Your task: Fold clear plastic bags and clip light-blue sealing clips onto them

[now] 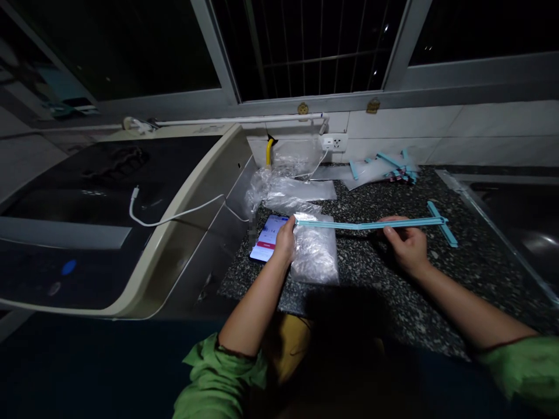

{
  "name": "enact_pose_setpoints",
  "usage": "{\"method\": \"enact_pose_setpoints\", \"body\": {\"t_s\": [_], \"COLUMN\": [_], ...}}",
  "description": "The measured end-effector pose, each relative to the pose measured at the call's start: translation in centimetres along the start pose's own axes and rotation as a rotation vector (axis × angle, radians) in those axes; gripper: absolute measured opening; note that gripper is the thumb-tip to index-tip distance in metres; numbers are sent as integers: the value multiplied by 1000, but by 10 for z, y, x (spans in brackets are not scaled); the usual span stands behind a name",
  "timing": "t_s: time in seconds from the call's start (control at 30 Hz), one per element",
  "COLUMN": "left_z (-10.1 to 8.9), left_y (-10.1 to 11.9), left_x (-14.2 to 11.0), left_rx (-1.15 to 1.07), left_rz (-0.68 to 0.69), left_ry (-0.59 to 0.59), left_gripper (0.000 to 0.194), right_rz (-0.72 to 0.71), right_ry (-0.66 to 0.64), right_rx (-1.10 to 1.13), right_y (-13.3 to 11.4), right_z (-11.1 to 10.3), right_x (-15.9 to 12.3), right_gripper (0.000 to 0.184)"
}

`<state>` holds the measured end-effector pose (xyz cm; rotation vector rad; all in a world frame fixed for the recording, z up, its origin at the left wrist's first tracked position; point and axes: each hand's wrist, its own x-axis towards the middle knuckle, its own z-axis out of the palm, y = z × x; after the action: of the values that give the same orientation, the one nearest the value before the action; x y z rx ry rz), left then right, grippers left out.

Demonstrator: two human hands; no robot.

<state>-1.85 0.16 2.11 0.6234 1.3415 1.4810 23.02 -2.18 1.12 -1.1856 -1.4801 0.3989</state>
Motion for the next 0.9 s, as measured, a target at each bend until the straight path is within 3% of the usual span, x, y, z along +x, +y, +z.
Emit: {"method": "enact_pose_setpoints", "body": {"t_s": [0.53, 0.9], "left_z": [4, 5], "left_y": [-10, -11], "left_x": [-4, -4], "left_rx": [2, 37], "left_rz": [-82, -79], "left_ry": [-213, -217], "left_gripper": [34, 31], "right_rz": [-77, -80], "right_ry": [-90, -216], "right_rx": [2, -64], "right_y": [2, 10], "right_z": [-2, 4], "right_x": [2, -1], "right_gripper": [17, 22]}}
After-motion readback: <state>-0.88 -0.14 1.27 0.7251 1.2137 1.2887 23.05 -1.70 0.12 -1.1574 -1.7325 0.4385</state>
